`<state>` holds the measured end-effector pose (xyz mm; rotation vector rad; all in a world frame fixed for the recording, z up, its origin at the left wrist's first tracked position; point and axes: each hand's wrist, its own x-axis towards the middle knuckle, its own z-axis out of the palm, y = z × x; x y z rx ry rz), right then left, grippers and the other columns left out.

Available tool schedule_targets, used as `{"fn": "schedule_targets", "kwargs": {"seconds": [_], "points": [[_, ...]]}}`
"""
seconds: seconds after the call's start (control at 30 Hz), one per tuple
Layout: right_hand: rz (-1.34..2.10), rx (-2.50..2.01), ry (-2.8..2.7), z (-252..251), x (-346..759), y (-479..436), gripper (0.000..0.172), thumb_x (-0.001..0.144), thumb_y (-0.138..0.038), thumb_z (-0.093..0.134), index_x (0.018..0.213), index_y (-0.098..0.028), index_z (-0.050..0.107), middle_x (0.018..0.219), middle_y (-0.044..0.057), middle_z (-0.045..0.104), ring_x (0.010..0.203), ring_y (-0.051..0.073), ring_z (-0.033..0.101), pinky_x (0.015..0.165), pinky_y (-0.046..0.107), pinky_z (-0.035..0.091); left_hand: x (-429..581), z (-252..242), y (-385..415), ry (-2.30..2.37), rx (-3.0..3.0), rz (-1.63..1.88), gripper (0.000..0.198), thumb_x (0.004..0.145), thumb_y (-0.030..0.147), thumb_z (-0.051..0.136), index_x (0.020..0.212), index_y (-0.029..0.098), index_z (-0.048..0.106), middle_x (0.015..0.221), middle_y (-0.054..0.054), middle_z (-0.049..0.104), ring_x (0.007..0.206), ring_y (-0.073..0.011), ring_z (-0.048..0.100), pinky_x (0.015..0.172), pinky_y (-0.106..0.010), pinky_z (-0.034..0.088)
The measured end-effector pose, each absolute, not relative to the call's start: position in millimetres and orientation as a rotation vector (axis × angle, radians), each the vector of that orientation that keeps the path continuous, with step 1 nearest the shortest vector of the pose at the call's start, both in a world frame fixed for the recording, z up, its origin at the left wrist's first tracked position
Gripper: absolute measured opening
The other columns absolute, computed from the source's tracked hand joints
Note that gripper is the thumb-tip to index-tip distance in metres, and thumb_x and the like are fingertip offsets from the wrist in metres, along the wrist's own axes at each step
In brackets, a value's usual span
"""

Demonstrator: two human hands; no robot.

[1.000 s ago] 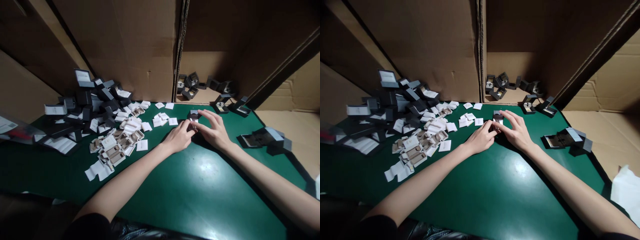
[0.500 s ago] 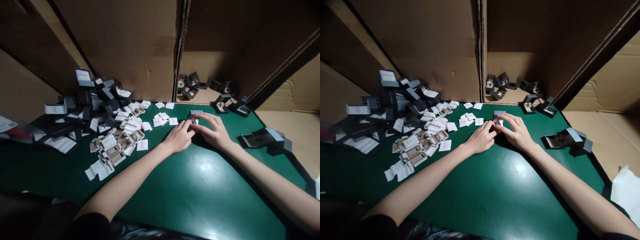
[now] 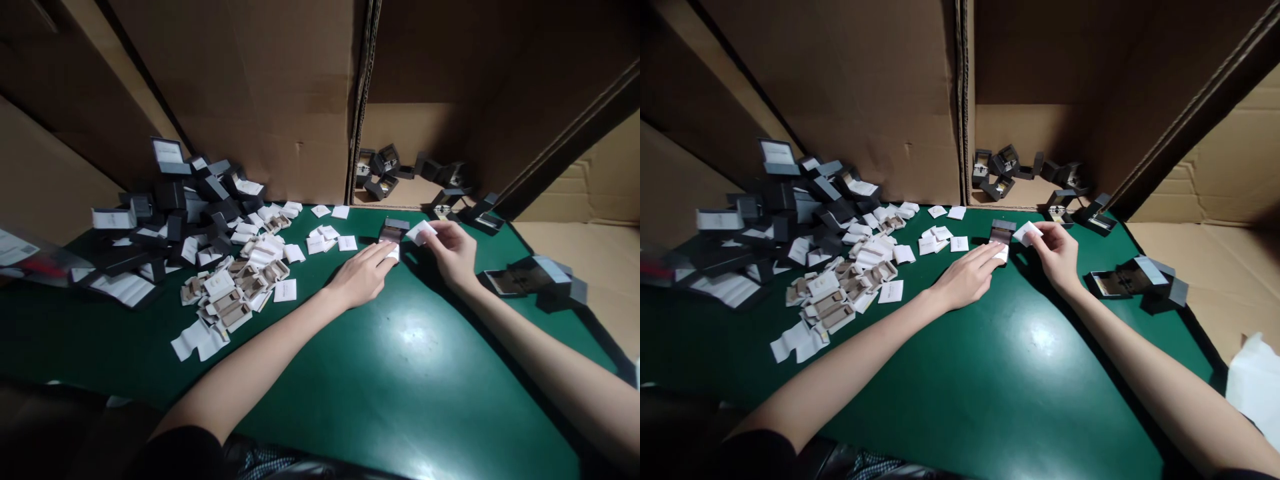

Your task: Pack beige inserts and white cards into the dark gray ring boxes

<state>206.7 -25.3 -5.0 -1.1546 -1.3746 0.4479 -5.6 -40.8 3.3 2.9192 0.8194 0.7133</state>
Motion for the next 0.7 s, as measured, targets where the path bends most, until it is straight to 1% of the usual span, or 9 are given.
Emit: {"fn": "schedule_targets", "kwargs": {"seconds": [0.07,0.13,0.23,0.3,0.4,0.47,0.5,0.57,0.7], "points": [[0.526,-1.138,-1.3,-4.8,206.0,-23.7,0.025,0.075,-0.043,0.069,0.085,-0.02,0.064,0.072,0.001,0.065,0.057,0.014,0.058,0.056,0.029,0.05,-4.7,3.1,-41.8,0.834,2.902,0.709,0.039,0.083,0.002,0.039,0.12,0.009,0.048,0.139,-0.016,0.044,0.136,-0.0216,0.034,0.113,-0.04,0.035],[0.57,-1.121,-1.265,-4.5,205.0,-23.0,0.024,0.074,-0.042,0.071,0.083,-0.021,0.064,0.069,0.001,0.063,0.053,0.013,0.055,0.053,0.028,0.048,-3.7,3.5,-42.5,0.847,2.891,0.708,0.039,0.082,0.002,0.04,0.119,0.009,0.048,0.138,-0.016,0.045,0.135,-0.022,0.035,0.112,-0.042,0.036],[0.627,-1.086,-1.24,-4.7,203.1,-23.2,0.022,0.075,-0.041,0.07,0.084,-0.021,0.065,0.067,0.0,0.062,0.053,0.013,0.055,0.052,0.028,0.048,-1.7,4.4,-42.5,0.861,2.887,0.704,0.038,0.081,0.004,0.043,0.118,0.011,0.049,0.136,-0.014,0.047,0.133,-0.0235,0.039,0.11,-0.044,0.038],[0.674,-1.067,-1.202,-4.9,201.7,-24.0,0.022,0.075,-0.04,0.07,0.084,-0.021,0.065,0.065,-0.001,0.061,0.051,0.012,0.054,0.049,0.027,0.048,-0.3,4.8,-42.3,0.876,2.888,0.703,0.038,0.08,0.004,0.043,0.117,0.011,0.05,0.135,-0.014,0.048,0.131,-0.0237,0.04,0.109,-0.044,0.039],[0.816,-1.073,-1.11,-3.5,199.0,-26.7,0.023,0.073,-0.041,0.072,0.083,-0.022,0.064,0.058,-0.002,0.057,0.042,0.011,0.05,0.036,0.023,0.04,1.4,5.1,-42.8,0.909,2.9,0.699,0.035,0.08,0.006,0.044,0.114,0.01,0.051,0.131,-0.015,0.049,0.129,-0.0246,0.041,0.106,-0.042,0.04],[0.926,-1.077,-1.069,-1.6,196.9,-29.0,0.024,0.072,-0.041,0.073,0.083,-0.022,0.064,0.056,-0.003,0.055,0.039,0.011,0.049,0.03,0.022,0.036,1.9,5.3,-43.6,0.93,2.914,0.693,0.033,0.08,0.007,0.045,0.112,0.009,0.052,0.128,-0.016,0.05,0.127,-0.0259,0.042,0.104,-0.041,0.042],[0.965,-1.073,-1.065,-0.9,195.9,-30.1,0.024,0.071,-0.04,0.073,0.083,-0.021,0.064,0.056,-0.003,0.055,0.039,0.011,0.05,0.03,0.022,0.036,1.9,5.4,-44.1,0.94,2.922,0.691,0.032,0.08,0.007,0.045,0.111,0.01,0.053,0.127,-0.016,0.05,0.126,-0.0264,0.043,0.102,-0.041,0.043],[0.997,-1.052,-1.09,-0.4,194.5,-31.4,0.025,0.07,-0.039,0.075,0.083,-0.021,0.064,0.058,-0.002,0.058,0.042,0.011,0.053,0.034,0.023,0.041,1.4,5.8,-45.0,0.953,2.932,0.69,0.031,0.081,0.007,0.045,0.11,0.011,0.054,0.127,-0.015,0.05,0.122,-0.0267,0.044,0.097,-0.039,0.046],[0.95,-0.993,-1.224,-4.1,195.2,-30.5,0.025,0.068,-0.034,0.077,0.085,-0.021,0.065,0.072,0.0,0.065,0.054,0.013,0.057,0.052,0.028,0.05,-0.1,8.3,-47.3,0.978,2.916,0.712,0.03,0.082,0.008,0.044,0.109,0.014,0.055,0.121,-0.013,0.051,0.11,-0.0251,0.047,0.088,-0.037,0.048]]}}
